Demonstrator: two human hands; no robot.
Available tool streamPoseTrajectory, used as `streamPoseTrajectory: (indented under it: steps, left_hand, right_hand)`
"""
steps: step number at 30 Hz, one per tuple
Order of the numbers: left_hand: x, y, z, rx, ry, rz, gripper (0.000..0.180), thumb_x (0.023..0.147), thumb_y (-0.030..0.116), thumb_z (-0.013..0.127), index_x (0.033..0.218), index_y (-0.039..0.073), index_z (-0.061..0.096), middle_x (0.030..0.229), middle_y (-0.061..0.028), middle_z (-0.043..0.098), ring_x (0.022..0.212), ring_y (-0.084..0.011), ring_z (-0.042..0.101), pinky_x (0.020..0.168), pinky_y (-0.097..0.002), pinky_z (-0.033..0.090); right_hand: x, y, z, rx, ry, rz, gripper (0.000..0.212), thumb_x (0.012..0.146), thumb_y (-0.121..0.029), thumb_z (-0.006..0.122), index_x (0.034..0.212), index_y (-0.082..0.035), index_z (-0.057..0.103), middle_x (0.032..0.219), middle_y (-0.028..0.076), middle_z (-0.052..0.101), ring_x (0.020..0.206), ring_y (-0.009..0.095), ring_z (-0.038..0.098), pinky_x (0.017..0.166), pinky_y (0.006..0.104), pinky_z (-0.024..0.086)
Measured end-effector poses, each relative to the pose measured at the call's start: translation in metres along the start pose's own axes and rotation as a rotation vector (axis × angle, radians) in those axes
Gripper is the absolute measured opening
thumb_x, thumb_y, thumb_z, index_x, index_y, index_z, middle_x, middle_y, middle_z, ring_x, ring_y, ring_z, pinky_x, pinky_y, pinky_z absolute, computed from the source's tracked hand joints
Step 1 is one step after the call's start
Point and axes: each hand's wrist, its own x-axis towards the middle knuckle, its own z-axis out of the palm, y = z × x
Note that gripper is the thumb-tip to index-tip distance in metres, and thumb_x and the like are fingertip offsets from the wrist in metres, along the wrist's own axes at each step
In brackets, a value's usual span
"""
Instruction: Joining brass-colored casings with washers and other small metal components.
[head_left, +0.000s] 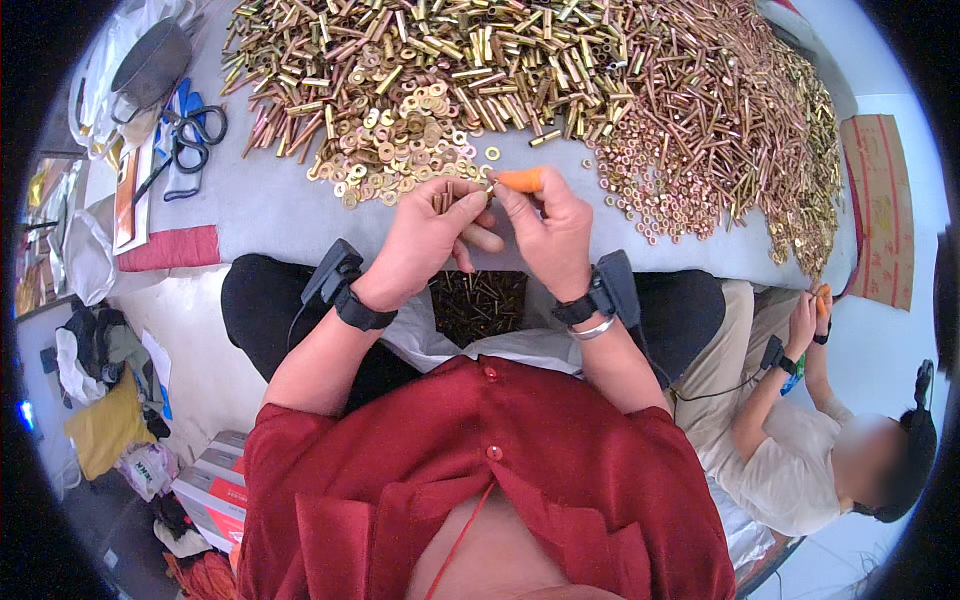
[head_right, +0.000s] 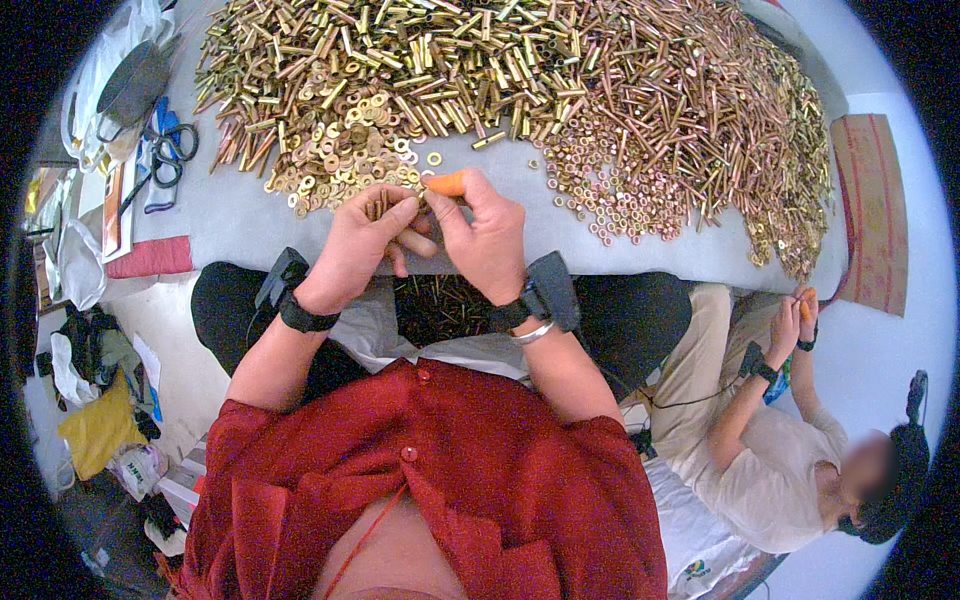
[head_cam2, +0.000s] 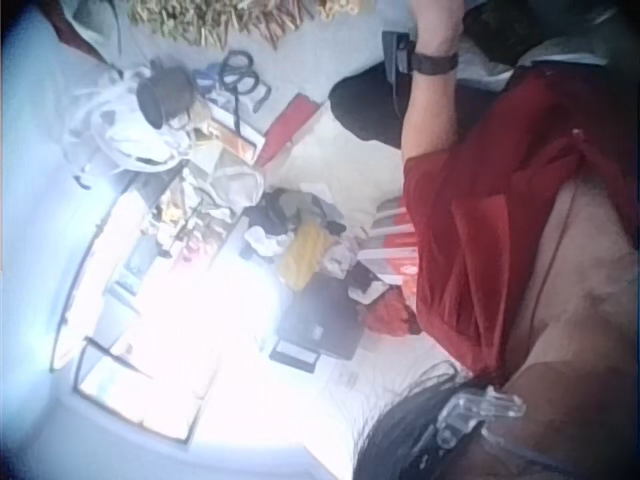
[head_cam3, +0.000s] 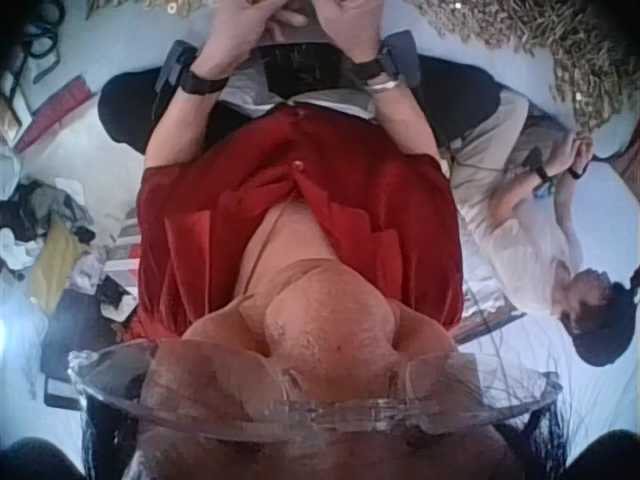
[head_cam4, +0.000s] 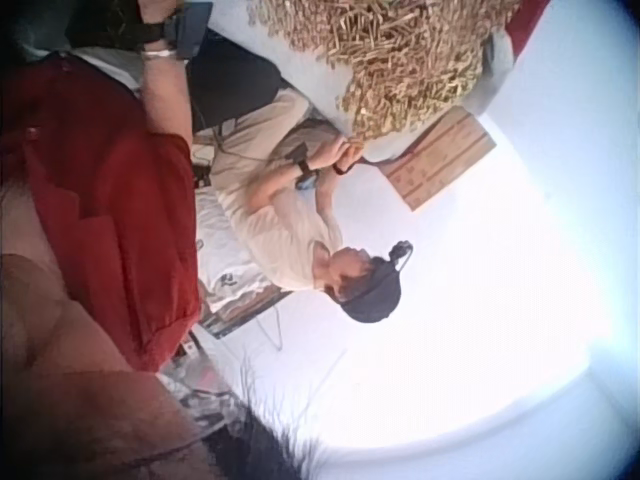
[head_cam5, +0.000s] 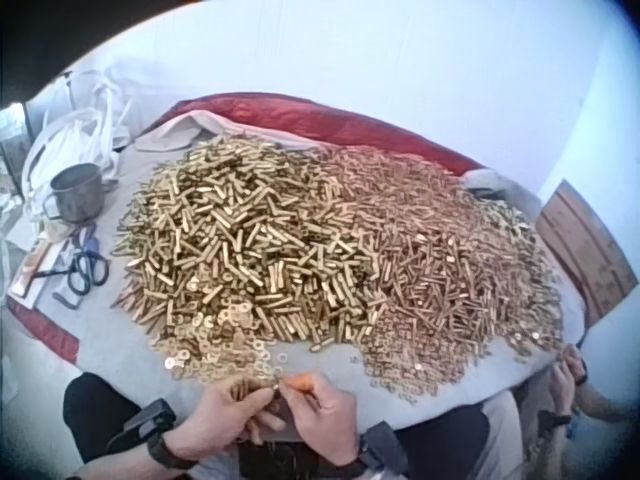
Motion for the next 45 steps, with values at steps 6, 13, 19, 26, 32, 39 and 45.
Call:
streamPoseTrajectory:
  steps: [6,13,19,26,32,39,45]
  left_hand:
    - [0.002,-0.004,0.0,-0.081,-0.057,0.02,0.023,0.097,0.018,0.05,0.108,-0.001,0.052,0.088,-0.0114,0.064,0.07,-0.0172,0.068,0.043,-0.0209,0.05]
    - [0.002,-0.007,0.005,0.028,0.017,0.077,0.022,0.096,0.017,0.051,0.108,-0.001,0.05,0.092,-0.0136,0.064,0.072,-0.0194,0.068,0.043,-0.0222,0.051]
    - [0.003,-0.009,0.007,0.063,0.08,0.073,0.017,0.095,0.011,0.05,0.105,-0.003,0.048,0.092,-0.0143,0.063,0.07,-0.0205,0.069,0.038,-0.0223,0.049]
    - [0.001,-0.01,0.009,0.111,0.055,0.066,0.014,0.095,0.011,0.05,0.102,-0.001,0.049,0.088,-0.0121,0.063,0.069,-0.0191,0.069,0.038,-0.022,0.049]
    - [0.001,-0.013,0.008,0.151,0.044,0.077,0.015,0.094,0.011,0.052,0.103,-0.001,0.05,0.085,-0.0107,0.063,0.068,-0.0178,0.069,0.038,-0.0217,0.048]
    - [0.002,-0.01,0.009,0.135,0.042,0.032,0.016,0.094,0.012,0.052,0.104,-0.001,0.05,0.086,-0.0113,0.063,0.065,-0.017,0.068,0.037,-0.0209,0.046]
    - [0.0,-0.011,0.007,0.186,0.03,0.049,0.017,0.095,0.011,0.051,0.107,0.001,0.05,0.088,-0.0119,0.063,0.065,-0.0173,0.068,0.038,-0.0207,0.047]
  right_hand:
    - [-0.007,0.006,-0.011,-0.397,0.069,-0.472,0.015,0.079,-0.008,0.065,0.093,-0.003,0.062,0.097,0.014,0.066,0.079,0.03,0.062,0.068,0.038,0.051]
    - [0.025,0.035,-0.055,-1.031,0.154,-0.226,0.02,0.077,-0.013,0.068,0.094,-0.003,0.063,0.085,0.013,0.057,0.083,0.032,0.053,0.075,0.0414,0.042]
    - [0.029,0.034,-0.05,-0.969,0.139,-0.239,0.013,0.078,-0.004,0.062,0.091,-0.006,0.065,0.08,0.013,0.058,0.079,0.03,0.054,0.071,0.0397,0.044]
    - [0.002,-0.001,-0.012,-0.072,0.104,0.044,0.02,0.085,-0.002,0.059,0.104,-0.005,0.065,0.087,0.008,0.06,0.07,0.014,0.059,0.061,0.0261,0.048]
    - [-0.004,0.001,-0.004,-0.086,0.097,-0.044,0.02,0.085,0.0,0.06,0.103,-0.004,0.065,0.086,0.009,0.061,0.07,0.016,0.059,0.064,0.0263,0.048]
    - [-0.002,0.005,-0.008,0.085,0.058,-0.071,0.02,0.083,0.001,0.061,0.102,-0.002,0.065,0.088,0.01,0.061,0.078,0.017,0.061,0.068,0.0267,0.049]
    - [0.002,0.007,-0.012,0.13,0.025,-0.05,0.023,0.081,0.002,0.061,0.103,-0.002,0.065,0.089,0.009,0.061,0.081,0.017,0.061,0.07,0.0268,0.049]
